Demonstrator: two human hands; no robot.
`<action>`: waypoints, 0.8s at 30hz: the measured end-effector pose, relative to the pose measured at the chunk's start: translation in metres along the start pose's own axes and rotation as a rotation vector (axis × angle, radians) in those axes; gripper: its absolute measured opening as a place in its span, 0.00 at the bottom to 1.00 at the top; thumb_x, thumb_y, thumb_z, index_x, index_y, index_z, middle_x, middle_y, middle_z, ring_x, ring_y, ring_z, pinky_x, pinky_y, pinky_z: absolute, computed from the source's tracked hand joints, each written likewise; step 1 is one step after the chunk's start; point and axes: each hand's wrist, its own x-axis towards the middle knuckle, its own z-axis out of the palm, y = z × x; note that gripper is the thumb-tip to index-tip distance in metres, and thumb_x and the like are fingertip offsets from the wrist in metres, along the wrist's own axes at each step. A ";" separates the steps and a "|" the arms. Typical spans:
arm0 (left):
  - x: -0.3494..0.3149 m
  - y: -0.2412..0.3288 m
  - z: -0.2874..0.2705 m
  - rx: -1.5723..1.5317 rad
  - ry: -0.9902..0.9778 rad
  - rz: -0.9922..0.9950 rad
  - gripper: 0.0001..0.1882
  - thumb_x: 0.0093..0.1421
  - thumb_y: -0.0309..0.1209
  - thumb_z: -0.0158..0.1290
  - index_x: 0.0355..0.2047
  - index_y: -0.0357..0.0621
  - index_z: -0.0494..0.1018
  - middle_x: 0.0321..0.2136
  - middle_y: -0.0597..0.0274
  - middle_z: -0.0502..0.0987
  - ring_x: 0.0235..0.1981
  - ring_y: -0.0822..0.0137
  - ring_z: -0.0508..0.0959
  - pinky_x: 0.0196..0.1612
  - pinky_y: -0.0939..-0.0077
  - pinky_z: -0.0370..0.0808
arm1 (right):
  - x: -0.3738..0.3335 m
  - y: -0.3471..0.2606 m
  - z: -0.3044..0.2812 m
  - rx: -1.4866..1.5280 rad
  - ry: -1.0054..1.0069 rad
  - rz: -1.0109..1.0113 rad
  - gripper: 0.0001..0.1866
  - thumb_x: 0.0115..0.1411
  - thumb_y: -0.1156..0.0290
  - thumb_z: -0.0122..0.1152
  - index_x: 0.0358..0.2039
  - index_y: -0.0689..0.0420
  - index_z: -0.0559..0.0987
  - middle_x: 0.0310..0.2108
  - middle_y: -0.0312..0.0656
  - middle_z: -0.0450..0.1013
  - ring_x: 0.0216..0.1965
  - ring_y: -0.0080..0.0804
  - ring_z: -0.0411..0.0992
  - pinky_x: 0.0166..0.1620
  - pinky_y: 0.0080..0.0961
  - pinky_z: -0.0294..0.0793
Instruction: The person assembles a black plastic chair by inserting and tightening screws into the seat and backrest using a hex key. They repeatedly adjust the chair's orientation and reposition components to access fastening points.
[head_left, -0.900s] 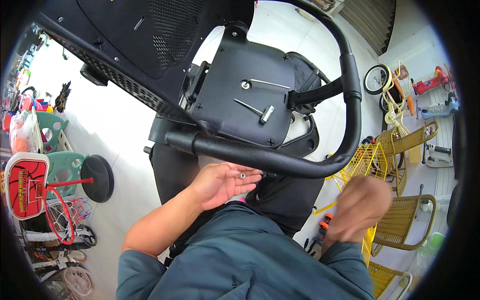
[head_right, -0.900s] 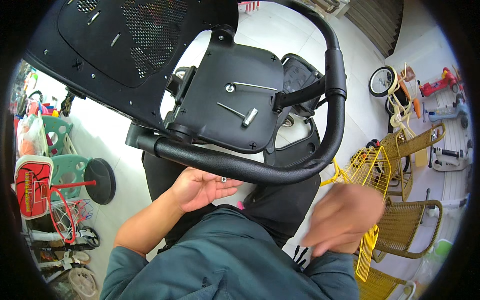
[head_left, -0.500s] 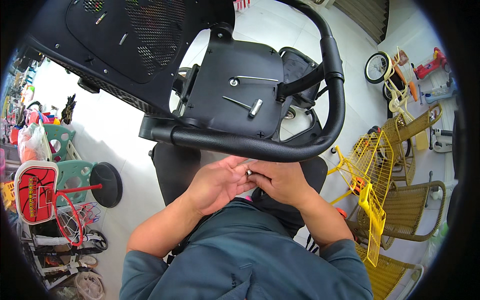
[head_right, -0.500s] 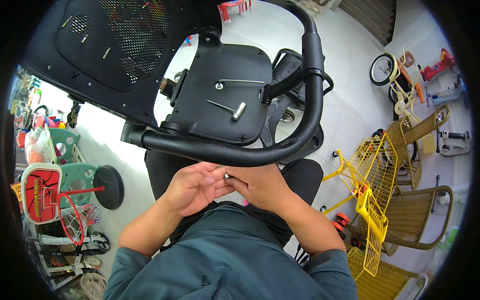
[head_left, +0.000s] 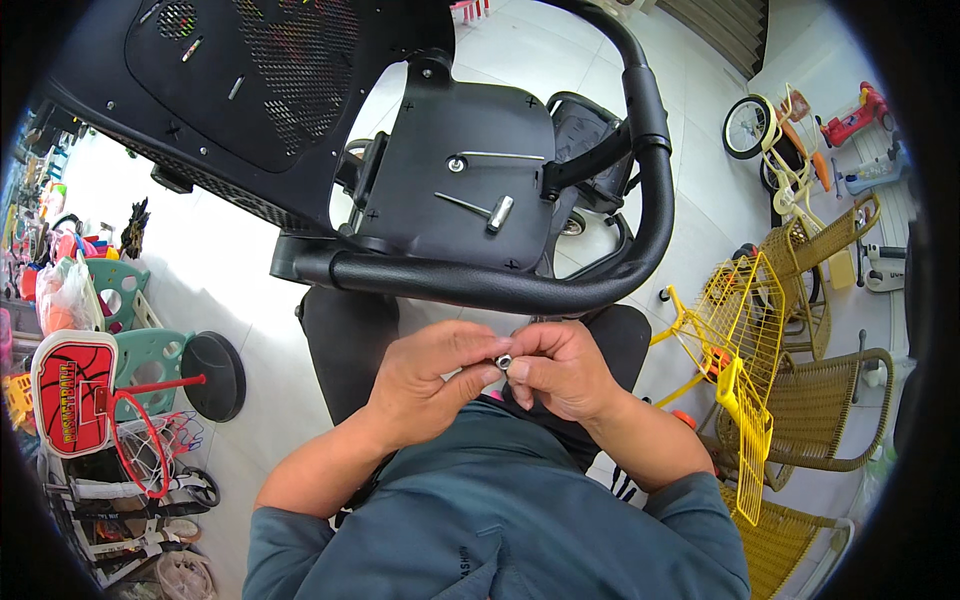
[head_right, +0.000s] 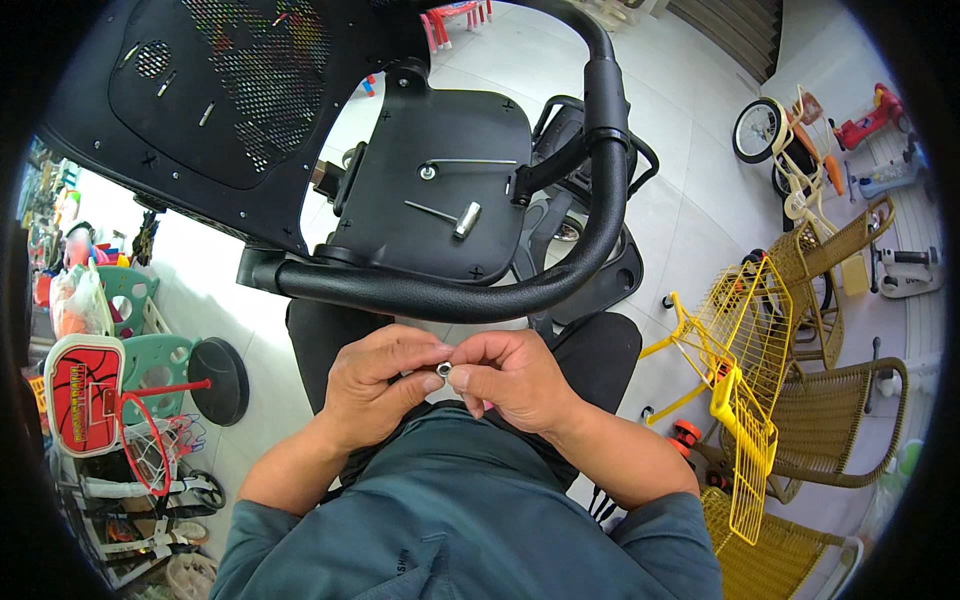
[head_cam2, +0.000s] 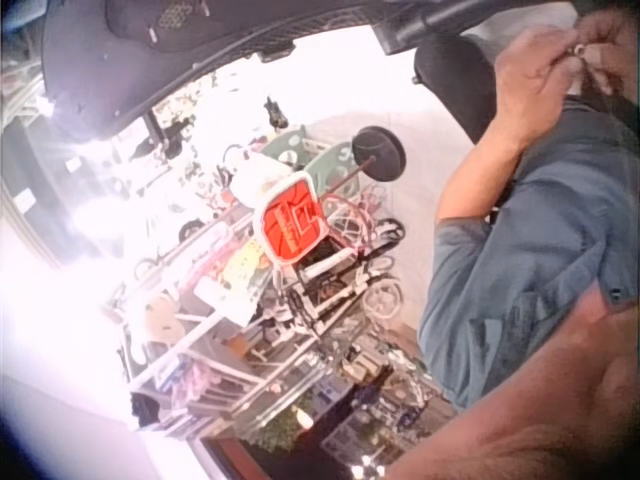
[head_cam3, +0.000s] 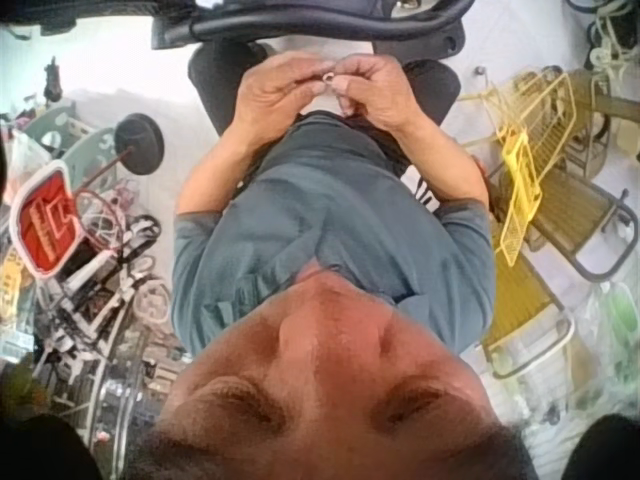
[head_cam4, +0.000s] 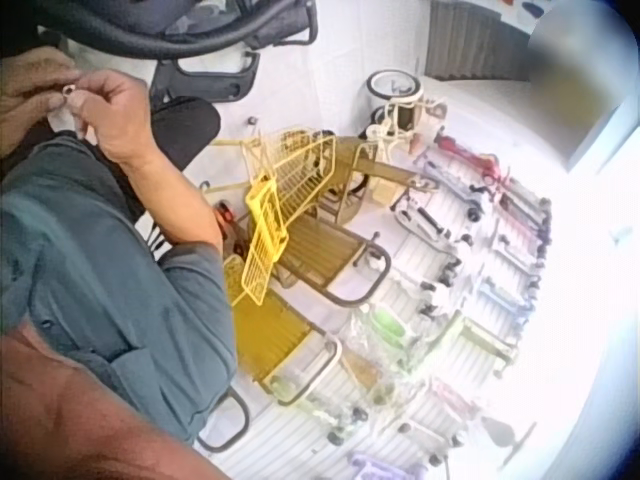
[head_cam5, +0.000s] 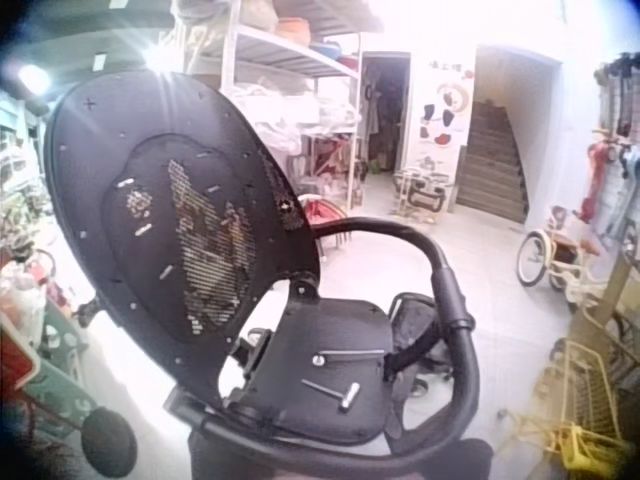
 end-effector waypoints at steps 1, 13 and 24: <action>0.000 0.002 -0.001 0.000 0.000 0.008 0.17 0.62 0.23 0.70 0.52 0.40 0.88 0.46 0.55 0.86 0.42 0.65 0.86 0.45 0.74 0.82 | 0.000 0.000 0.000 0.018 -0.014 0.004 0.07 0.71 0.74 0.69 0.43 0.66 0.85 0.30 0.39 0.80 0.25 0.23 0.77 0.29 0.20 0.75; 0.000 0.005 -0.006 -0.009 0.032 0.075 0.13 0.63 0.24 0.70 0.48 0.41 0.88 0.39 0.56 0.86 0.38 0.63 0.87 0.39 0.72 0.82 | 0.002 -0.003 0.009 0.184 -0.069 0.124 0.13 0.71 0.66 0.75 0.42 0.63 0.84 0.28 0.38 0.78 0.24 0.25 0.75 0.27 0.24 0.75; 0.000 0.000 -0.005 -0.029 0.094 0.069 0.13 0.57 0.24 0.75 0.42 0.37 0.89 0.34 0.57 0.84 0.32 0.68 0.83 0.34 0.76 0.78 | 0.005 -0.002 0.013 0.186 -0.082 0.133 0.14 0.70 0.63 0.75 0.39 0.62 0.83 0.27 0.37 0.77 0.24 0.24 0.74 0.27 0.24 0.74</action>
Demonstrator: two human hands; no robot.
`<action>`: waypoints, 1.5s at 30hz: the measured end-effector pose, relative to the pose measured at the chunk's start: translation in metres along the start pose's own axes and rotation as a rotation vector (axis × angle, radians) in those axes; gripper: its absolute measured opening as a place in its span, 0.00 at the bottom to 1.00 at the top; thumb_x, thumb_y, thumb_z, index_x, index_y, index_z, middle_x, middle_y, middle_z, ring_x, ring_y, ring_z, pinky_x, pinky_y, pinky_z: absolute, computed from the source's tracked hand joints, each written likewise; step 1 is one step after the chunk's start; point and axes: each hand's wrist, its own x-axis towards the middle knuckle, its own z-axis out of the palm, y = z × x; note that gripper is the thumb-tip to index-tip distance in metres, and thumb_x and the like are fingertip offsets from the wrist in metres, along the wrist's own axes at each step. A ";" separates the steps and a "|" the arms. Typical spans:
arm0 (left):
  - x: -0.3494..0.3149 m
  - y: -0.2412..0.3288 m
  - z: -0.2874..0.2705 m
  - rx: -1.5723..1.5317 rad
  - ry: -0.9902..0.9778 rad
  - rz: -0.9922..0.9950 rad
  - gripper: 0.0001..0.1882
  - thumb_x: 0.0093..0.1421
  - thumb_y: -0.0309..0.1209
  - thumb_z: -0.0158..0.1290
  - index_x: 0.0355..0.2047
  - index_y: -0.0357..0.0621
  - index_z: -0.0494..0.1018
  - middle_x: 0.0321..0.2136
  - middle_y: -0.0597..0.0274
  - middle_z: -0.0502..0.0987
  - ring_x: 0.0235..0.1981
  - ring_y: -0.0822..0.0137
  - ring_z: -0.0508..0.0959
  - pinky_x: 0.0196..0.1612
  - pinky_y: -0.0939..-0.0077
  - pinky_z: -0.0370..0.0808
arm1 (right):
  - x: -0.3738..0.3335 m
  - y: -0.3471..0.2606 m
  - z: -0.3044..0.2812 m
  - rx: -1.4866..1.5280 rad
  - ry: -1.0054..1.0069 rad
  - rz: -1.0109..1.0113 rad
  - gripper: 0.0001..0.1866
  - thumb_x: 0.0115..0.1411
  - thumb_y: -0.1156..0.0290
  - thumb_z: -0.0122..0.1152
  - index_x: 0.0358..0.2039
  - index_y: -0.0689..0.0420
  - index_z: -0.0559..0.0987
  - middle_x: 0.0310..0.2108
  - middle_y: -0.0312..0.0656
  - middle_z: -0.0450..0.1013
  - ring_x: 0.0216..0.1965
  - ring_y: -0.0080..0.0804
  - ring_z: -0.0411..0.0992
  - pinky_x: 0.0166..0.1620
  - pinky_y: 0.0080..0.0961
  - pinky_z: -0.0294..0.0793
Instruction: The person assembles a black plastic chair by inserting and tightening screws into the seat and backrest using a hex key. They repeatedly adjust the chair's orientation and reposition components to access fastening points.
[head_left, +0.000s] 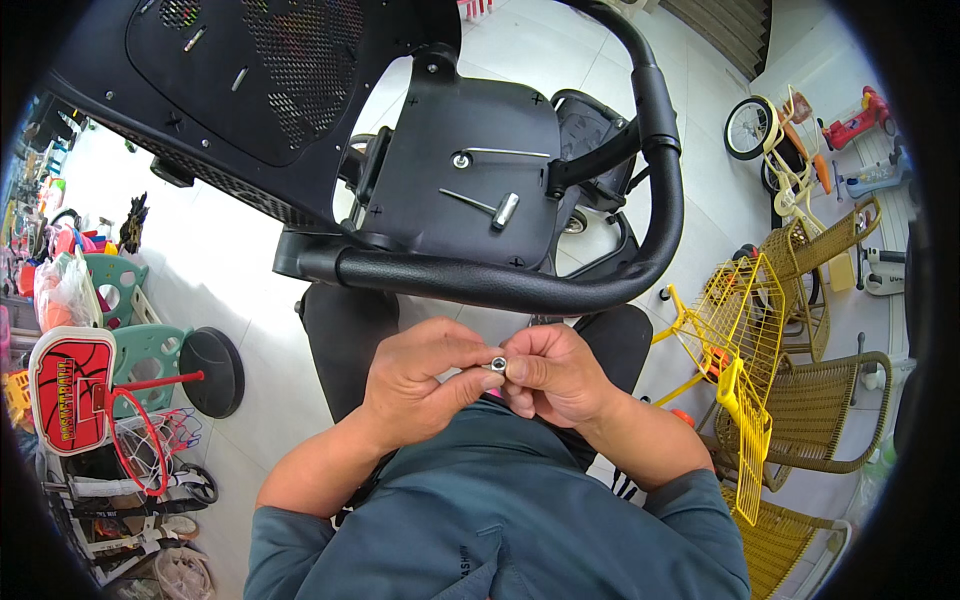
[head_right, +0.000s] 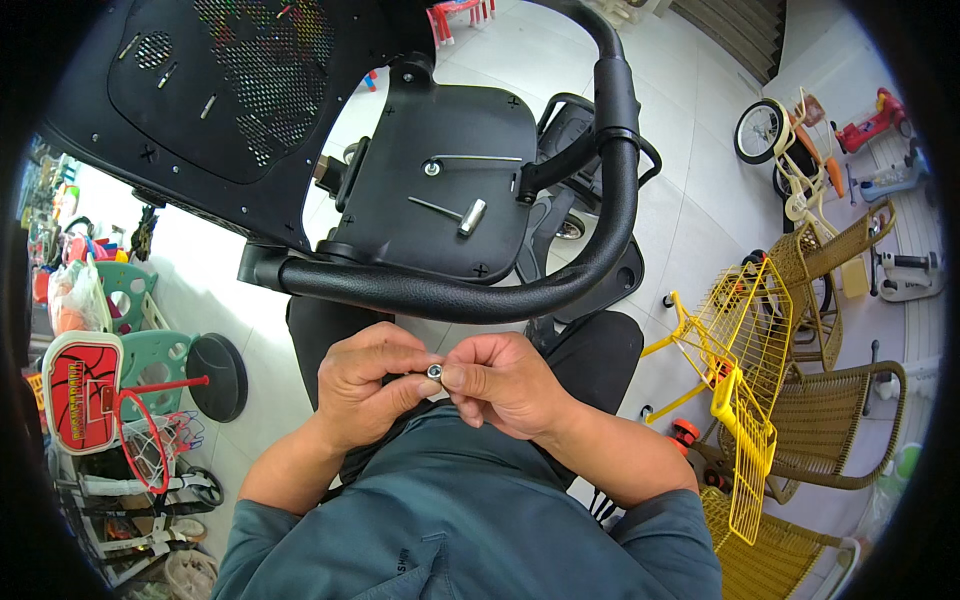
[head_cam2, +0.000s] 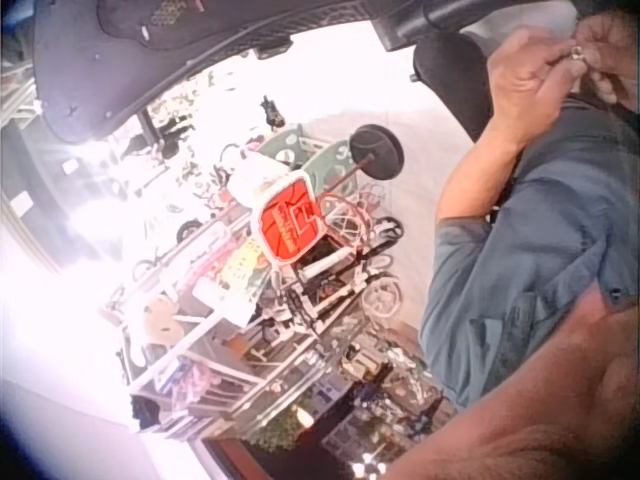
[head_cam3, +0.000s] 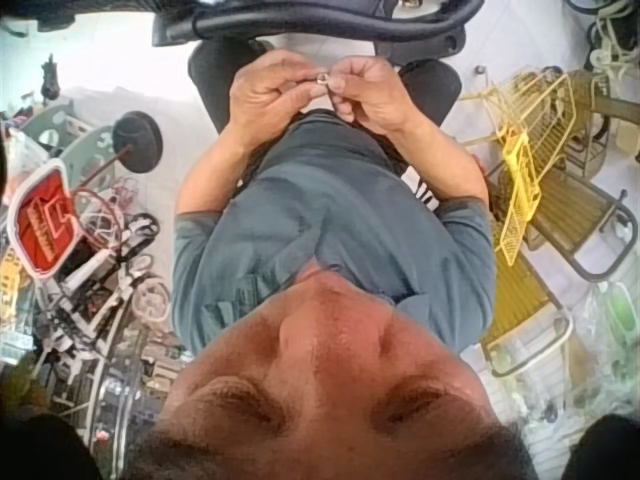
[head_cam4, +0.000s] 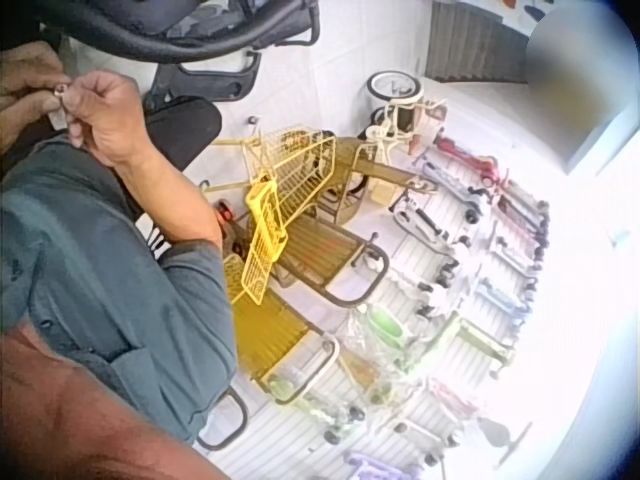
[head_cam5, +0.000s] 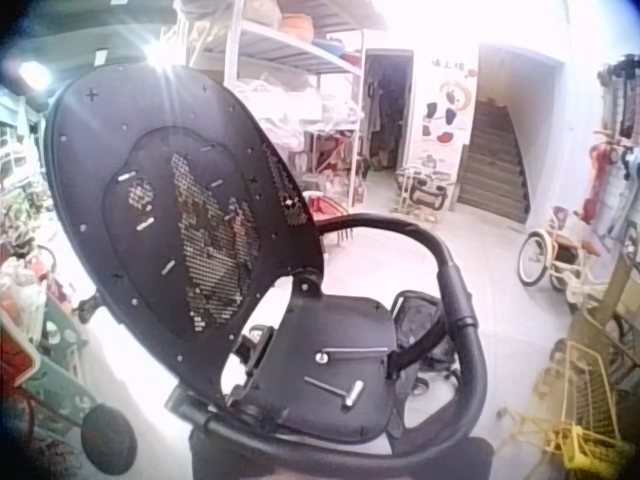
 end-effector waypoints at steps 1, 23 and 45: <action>0.000 -0.001 0.000 -0.003 0.001 -0.005 0.13 0.57 0.24 0.75 0.42 0.37 0.89 0.34 0.56 0.84 0.32 0.68 0.83 0.34 0.77 0.78 | 0.000 0.000 0.000 -0.005 0.010 0.009 0.14 0.70 0.63 0.75 0.39 0.62 0.83 0.27 0.37 0.77 0.24 0.24 0.74 0.27 0.24 0.74; 0.002 0.001 -0.002 0.113 0.014 0.043 0.15 0.60 0.25 0.73 0.48 0.44 0.89 0.39 0.56 0.86 0.35 0.63 0.87 0.36 0.73 0.81 | 0.005 0.000 -0.004 -0.012 0.007 -0.029 0.10 0.72 0.68 0.72 0.43 0.62 0.83 0.27 0.36 0.77 0.24 0.24 0.74 0.27 0.23 0.74; -0.006 0.013 -0.004 -0.334 0.039 -0.289 0.14 0.70 0.19 0.63 0.55 0.31 0.82 0.45 0.54 0.89 0.44 0.70 0.88 0.49 0.74 0.86 | 0.008 -0.016 0.028 -1.480 0.209 -1.133 0.17 0.55 0.70 0.84 0.45 0.55 0.90 0.33 0.40 0.84 0.27 0.36 0.82 0.32 0.29 0.80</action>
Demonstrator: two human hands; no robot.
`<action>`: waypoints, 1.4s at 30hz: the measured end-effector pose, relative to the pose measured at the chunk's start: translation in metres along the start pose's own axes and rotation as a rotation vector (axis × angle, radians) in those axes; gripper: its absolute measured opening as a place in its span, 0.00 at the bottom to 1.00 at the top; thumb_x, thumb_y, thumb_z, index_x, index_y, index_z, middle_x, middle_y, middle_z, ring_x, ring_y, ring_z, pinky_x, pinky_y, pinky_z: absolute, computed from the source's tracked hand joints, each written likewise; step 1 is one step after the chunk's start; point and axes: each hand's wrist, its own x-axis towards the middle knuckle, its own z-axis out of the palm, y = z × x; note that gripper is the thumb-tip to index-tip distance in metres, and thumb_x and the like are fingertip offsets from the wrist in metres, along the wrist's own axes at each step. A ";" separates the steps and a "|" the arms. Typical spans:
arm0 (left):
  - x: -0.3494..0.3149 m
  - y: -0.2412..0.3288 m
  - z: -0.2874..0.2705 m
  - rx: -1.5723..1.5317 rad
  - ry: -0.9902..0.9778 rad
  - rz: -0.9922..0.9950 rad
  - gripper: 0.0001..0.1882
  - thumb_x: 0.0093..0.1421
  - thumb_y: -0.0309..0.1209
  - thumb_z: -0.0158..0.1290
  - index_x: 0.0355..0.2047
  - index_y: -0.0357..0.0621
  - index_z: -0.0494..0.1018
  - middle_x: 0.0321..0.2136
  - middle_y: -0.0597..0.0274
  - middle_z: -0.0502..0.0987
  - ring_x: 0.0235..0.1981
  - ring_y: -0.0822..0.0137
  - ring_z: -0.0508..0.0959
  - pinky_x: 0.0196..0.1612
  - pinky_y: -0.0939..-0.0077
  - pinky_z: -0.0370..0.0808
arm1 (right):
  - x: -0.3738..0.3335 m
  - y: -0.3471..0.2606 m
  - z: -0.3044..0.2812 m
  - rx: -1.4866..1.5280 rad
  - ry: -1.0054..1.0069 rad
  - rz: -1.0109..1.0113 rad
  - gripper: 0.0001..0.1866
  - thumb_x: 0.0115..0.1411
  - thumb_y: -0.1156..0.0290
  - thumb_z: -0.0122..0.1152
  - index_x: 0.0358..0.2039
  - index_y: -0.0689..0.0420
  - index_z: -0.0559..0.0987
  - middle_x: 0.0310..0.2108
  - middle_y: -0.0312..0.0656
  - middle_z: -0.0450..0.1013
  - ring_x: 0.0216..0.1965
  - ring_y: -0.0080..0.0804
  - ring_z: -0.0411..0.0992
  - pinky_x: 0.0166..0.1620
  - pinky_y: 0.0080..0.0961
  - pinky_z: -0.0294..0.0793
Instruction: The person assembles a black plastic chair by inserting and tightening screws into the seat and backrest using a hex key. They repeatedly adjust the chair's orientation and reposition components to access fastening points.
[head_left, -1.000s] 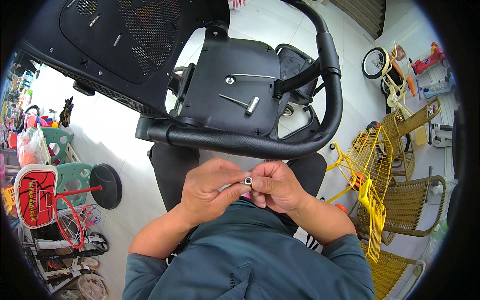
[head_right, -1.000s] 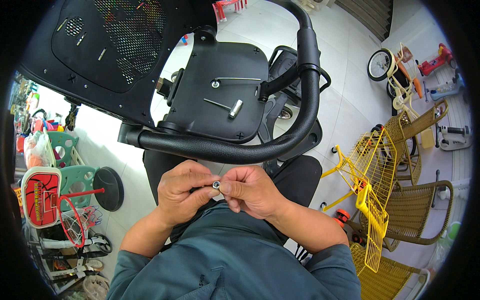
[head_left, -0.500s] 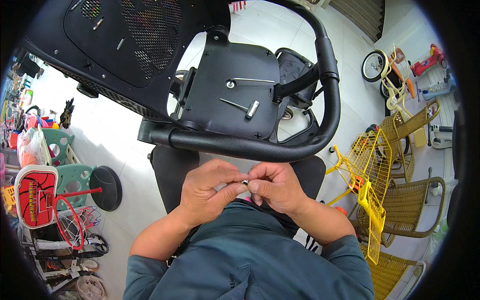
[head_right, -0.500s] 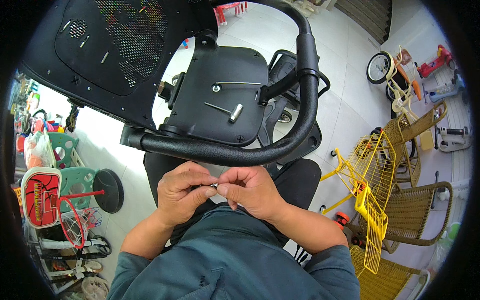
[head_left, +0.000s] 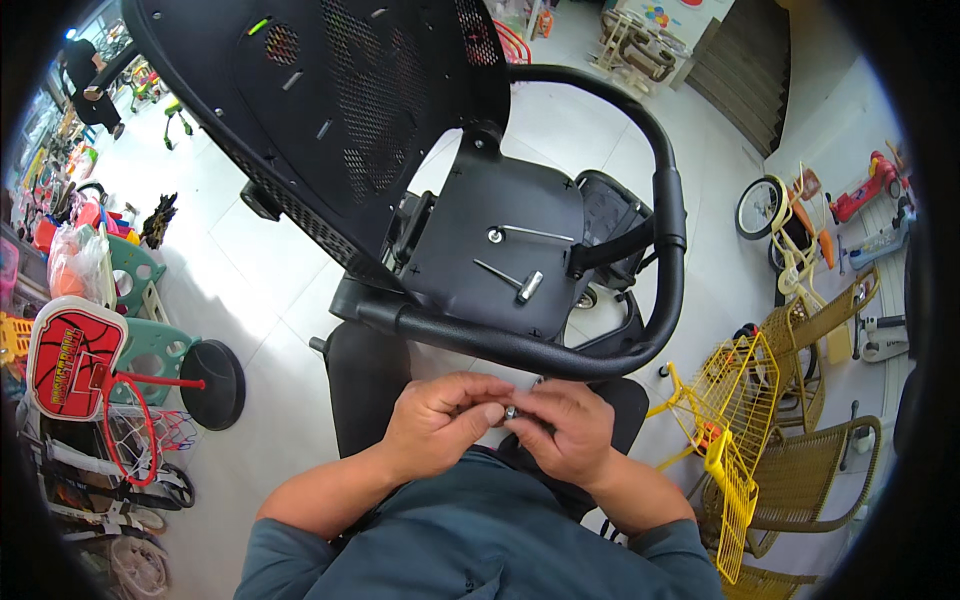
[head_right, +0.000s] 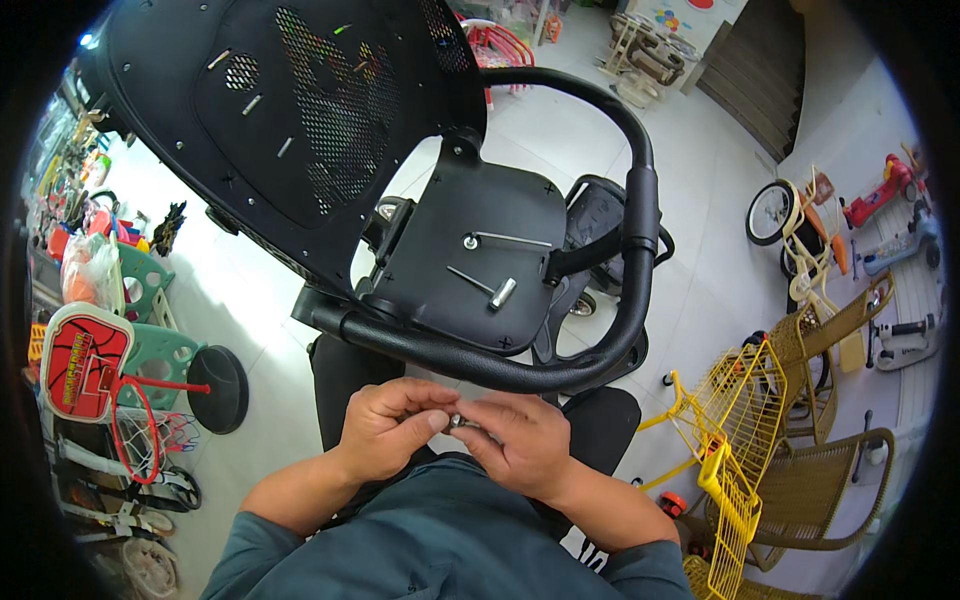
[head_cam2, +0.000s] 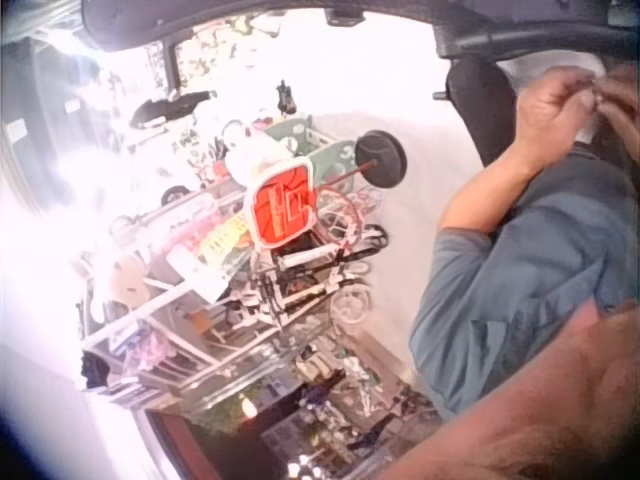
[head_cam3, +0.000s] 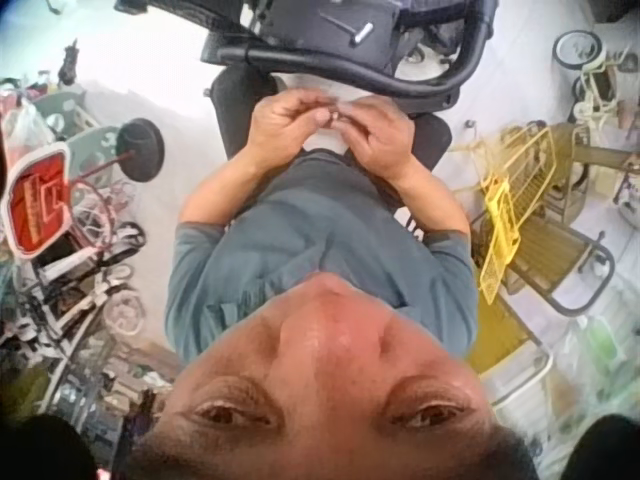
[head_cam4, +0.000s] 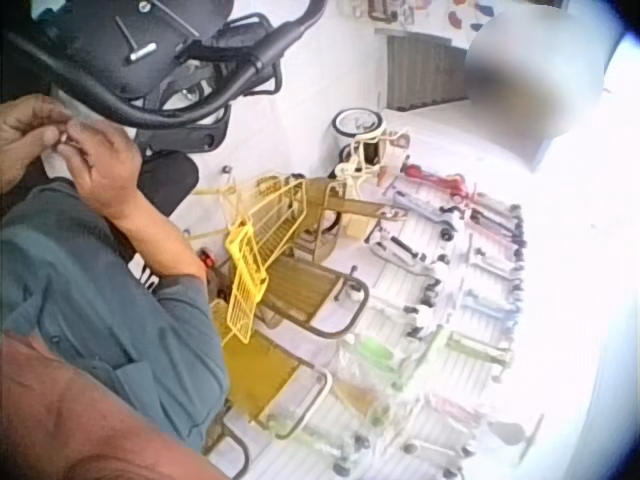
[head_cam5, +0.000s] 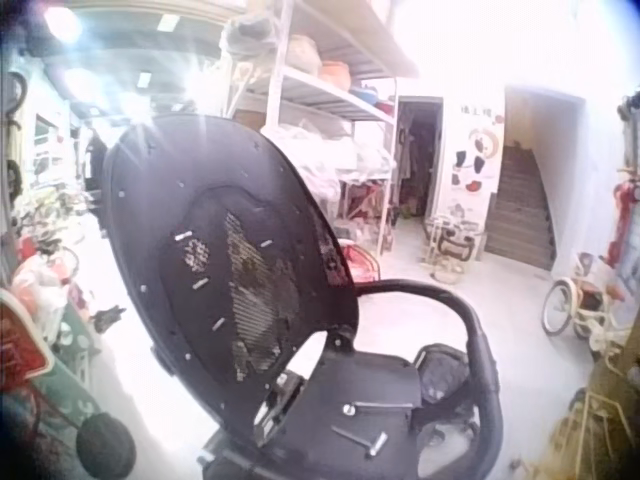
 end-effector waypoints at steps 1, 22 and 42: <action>0.000 0.000 -0.001 -0.095 -0.027 -0.042 0.14 0.70 0.19 0.64 0.55 0.31 0.82 0.44 0.54 0.88 0.44 0.70 0.88 0.50 0.74 0.86 | 0.002 0.000 -0.001 0.022 -0.001 -0.060 0.18 0.54 0.70 0.84 0.45 0.55 0.90 0.33 0.40 0.83 0.27 0.37 0.81 0.31 0.29 0.80; 0.003 0.023 -0.011 -0.403 -0.204 -0.129 0.20 0.72 0.26 0.66 0.61 0.34 0.77 0.48 0.61 0.85 0.49 0.74 0.84 0.53 0.78 0.81 | 0.038 -0.027 -0.020 -0.150 -0.067 -0.340 0.16 0.52 0.71 0.84 0.41 0.58 0.89 0.25 0.35 0.77 0.21 0.32 0.75 0.25 0.28 0.72; 0.040 0.102 -0.055 0.228 0.099 0.557 0.12 0.71 0.24 0.65 0.52 0.32 0.79 0.40 0.52 0.87 0.39 0.70 0.88 0.44 0.75 0.86 | 0.079 -0.017 -0.040 -0.510 -0.019 -0.287 0.25 0.66 0.47 0.71 0.40 0.62 0.88 0.31 0.47 0.83 0.27 0.45 0.80 0.32 0.37 0.77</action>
